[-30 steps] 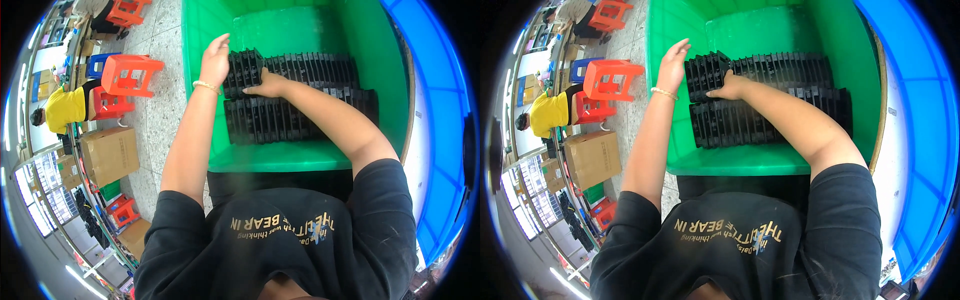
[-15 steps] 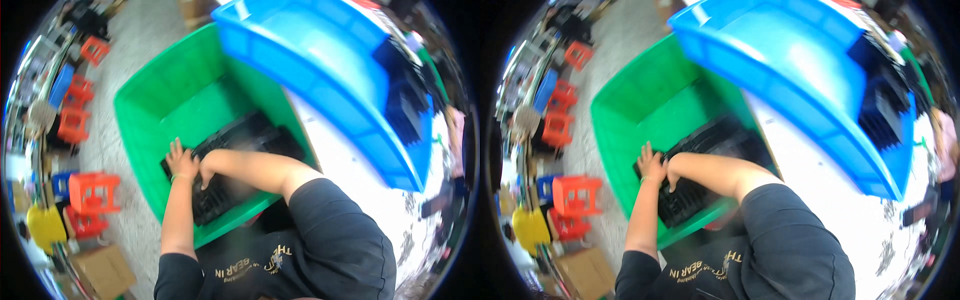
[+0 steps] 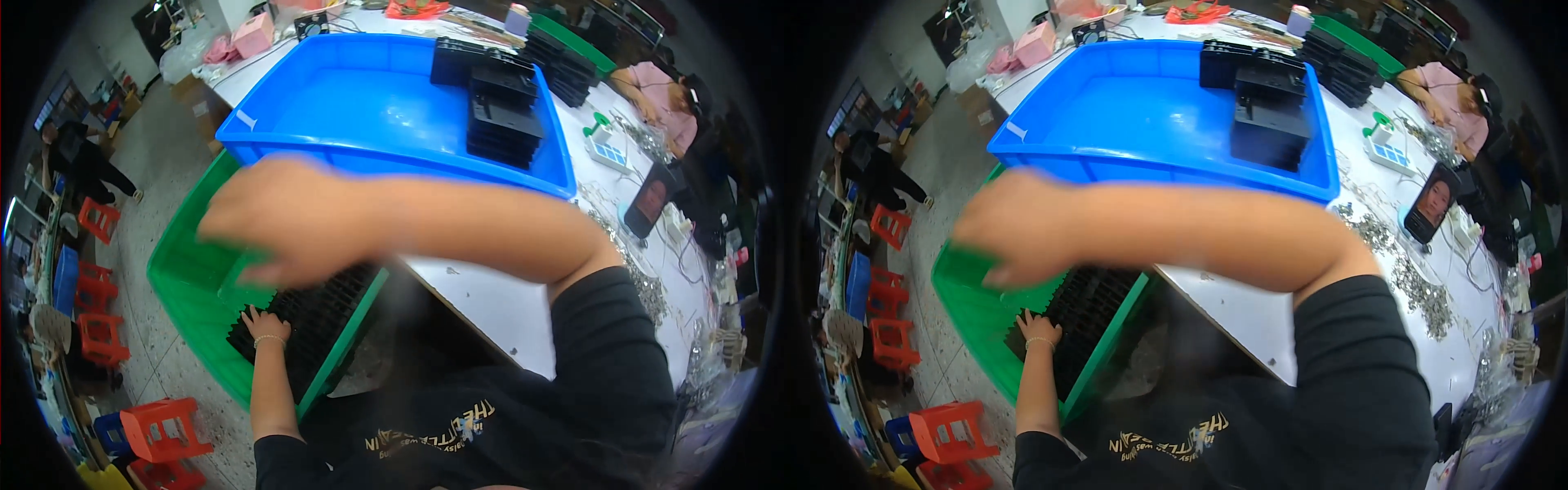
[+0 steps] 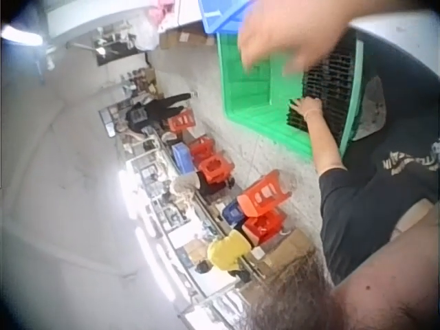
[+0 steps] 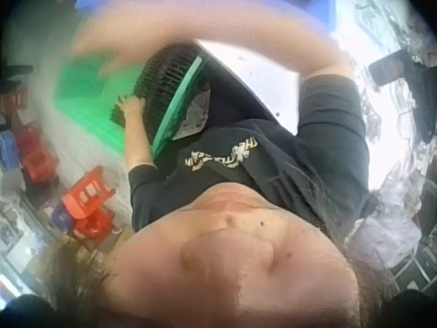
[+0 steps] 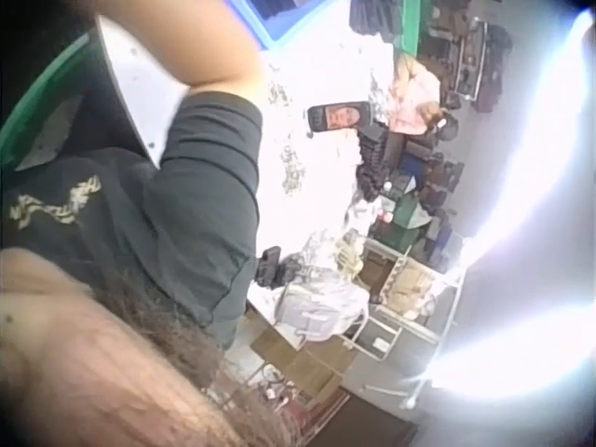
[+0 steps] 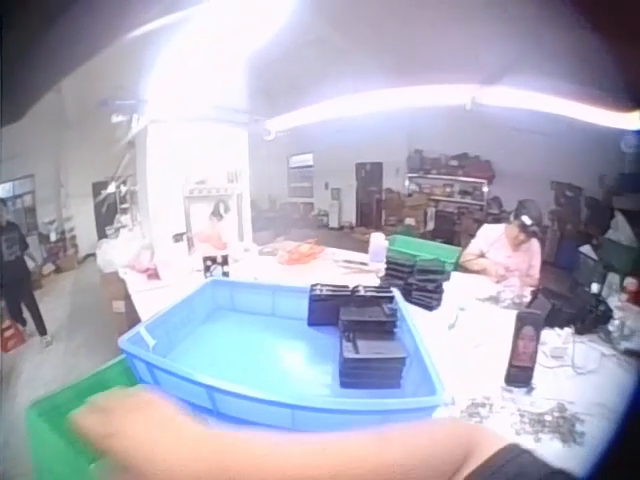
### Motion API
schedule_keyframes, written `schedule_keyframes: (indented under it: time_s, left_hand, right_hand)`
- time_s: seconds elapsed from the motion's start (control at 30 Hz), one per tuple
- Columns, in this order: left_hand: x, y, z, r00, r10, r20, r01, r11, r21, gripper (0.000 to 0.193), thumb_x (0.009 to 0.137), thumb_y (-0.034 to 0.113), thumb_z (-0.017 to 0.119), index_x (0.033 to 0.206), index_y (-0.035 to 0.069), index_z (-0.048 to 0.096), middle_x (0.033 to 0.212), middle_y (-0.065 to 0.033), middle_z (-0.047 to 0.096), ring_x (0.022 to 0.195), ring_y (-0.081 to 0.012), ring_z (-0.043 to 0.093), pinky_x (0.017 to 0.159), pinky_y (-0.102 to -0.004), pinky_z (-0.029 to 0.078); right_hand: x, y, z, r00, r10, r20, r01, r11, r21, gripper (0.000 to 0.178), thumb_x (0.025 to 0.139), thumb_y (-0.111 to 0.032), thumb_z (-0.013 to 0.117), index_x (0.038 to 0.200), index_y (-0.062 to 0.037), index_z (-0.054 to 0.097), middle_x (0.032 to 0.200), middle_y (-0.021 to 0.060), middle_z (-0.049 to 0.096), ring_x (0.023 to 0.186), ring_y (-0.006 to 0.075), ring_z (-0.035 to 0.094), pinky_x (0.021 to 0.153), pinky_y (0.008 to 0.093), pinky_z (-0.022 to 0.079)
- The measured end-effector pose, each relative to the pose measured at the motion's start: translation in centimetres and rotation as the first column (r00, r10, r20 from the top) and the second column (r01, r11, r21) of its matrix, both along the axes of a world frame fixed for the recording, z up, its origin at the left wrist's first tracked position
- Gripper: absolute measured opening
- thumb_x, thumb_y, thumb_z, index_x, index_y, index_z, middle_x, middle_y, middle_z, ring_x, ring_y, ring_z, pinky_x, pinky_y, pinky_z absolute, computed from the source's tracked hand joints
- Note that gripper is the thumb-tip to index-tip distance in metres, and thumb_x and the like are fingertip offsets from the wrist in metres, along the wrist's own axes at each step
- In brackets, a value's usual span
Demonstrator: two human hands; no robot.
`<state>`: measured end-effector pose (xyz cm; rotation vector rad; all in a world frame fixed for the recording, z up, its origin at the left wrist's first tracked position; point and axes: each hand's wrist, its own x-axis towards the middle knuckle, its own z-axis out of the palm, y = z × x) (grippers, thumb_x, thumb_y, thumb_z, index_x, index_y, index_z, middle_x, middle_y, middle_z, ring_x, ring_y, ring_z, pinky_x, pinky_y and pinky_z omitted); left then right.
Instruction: The person transfers black plastic components by hand from a blue tray into a green storage bin.
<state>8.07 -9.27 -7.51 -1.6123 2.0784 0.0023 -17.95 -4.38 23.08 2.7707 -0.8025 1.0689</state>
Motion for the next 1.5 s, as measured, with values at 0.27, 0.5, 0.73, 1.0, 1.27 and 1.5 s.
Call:
schedule_keyframes:
  time_s: [0.27,0.5,0.73,1.0,1.27,1.5]
  left_hand:
    - [0.5,2.3,0.0,0.985,0.022,-0.171,-0.032,0.998,-0.059,0.036,0.083,0.029,0.048,0.105,0.005,0.063,0.120,-0.0120,0.056,0.131,-0.0322,0.028,0.109,-0.0523,0.009]
    - [1.4,2.8,-0.7,0.962,0.083,-0.261,-0.095,0.995,-0.035,0.034,0.084,0.027,0.047,0.106,0.006,0.062,0.120,-0.0106,0.056,0.131,-0.0316,0.028,0.110,-0.0506,0.010]
    - [0.7,3.2,0.0,0.928,0.216,-0.304,-0.214,0.976,0.039,0.034,0.084,0.028,0.050,0.107,0.007,0.062,0.121,-0.0105,0.055,0.131,-0.0311,0.030,0.110,-0.0474,0.009]
    - [0.3,3.6,-0.3,0.912,0.237,-0.335,-0.242,0.970,0.027,0.039,0.084,0.032,0.053,0.113,0.007,0.058,0.125,-0.0098,0.052,0.132,-0.0312,0.028,0.110,-0.0476,0.009]
    - [0.8,3.2,-0.3,0.900,0.271,-0.343,-0.276,0.961,0.036,0.039,0.083,0.033,0.055,0.114,0.008,0.058,0.125,-0.0092,0.053,0.131,-0.0308,0.029,0.110,-0.0476,0.009]
    - [1.5,3.5,-1.3,0.875,0.283,-0.394,-0.288,0.956,0.048,0.040,0.082,0.033,0.056,0.114,0.009,0.058,0.125,-0.0082,0.053,0.131,-0.0308,0.029,0.110,-0.0480,0.008]
  right_hand:
    - [-31.9,3.0,-1.6,0.455,-0.879,-0.140,0.846,0.378,0.376,0.056,0.077,-0.026,0.068,0.124,-0.0034,0.048,0.118,0.0185,0.053,0.110,0.0265,0.052,0.094,0.0341,0.041]
    - [-39.9,3.4,-2.4,0.331,-0.854,-0.402,0.936,0.242,0.257,0.057,0.074,-0.034,0.069,0.120,-0.0045,0.052,0.117,0.0145,0.054,0.110,0.0290,0.052,0.093,0.0356,0.042]
    - [-38.1,2.1,-3.2,0.160,-0.797,-0.583,0.956,0.272,-0.109,0.071,0.066,-0.027,0.072,0.128,-0.0103,0.043,0.119,0.0135,0.053,0.111,0.0287,0.051,0.091,0.0365,0.043]
    - [-36.2,-0.3,-3.9,0.302,-0.856,-0.421,0.887,0.413,-0.205,0.055,0.074,-0.024,0.066,0.123,-0.0135,0.044,0.116,0.0113,0.051,0.106,0.0296,0.053,0.088,0.0388,0.045]
    - [-30.0,0.9,-3.2,0.664,-0.576,-0.478,0.705,0.695,0.141,0.026,0.078,-0.010,0.058,0.104,-0.0055,0.059,0.108,0.0116,0.057,0.103,0.0247,0.055,0.086,0.0332,0.046]
    - [-27.3,-3.9,-3.7,0.458,-0.399,-0.794,0.857,0.436,0.275,0.030,0.079,-0.023,0.055,0.103,-0.0071,0.063,0.107,0.0126,0.060,0.105,0.0290,0.054,0.091,0.0373,0.041]
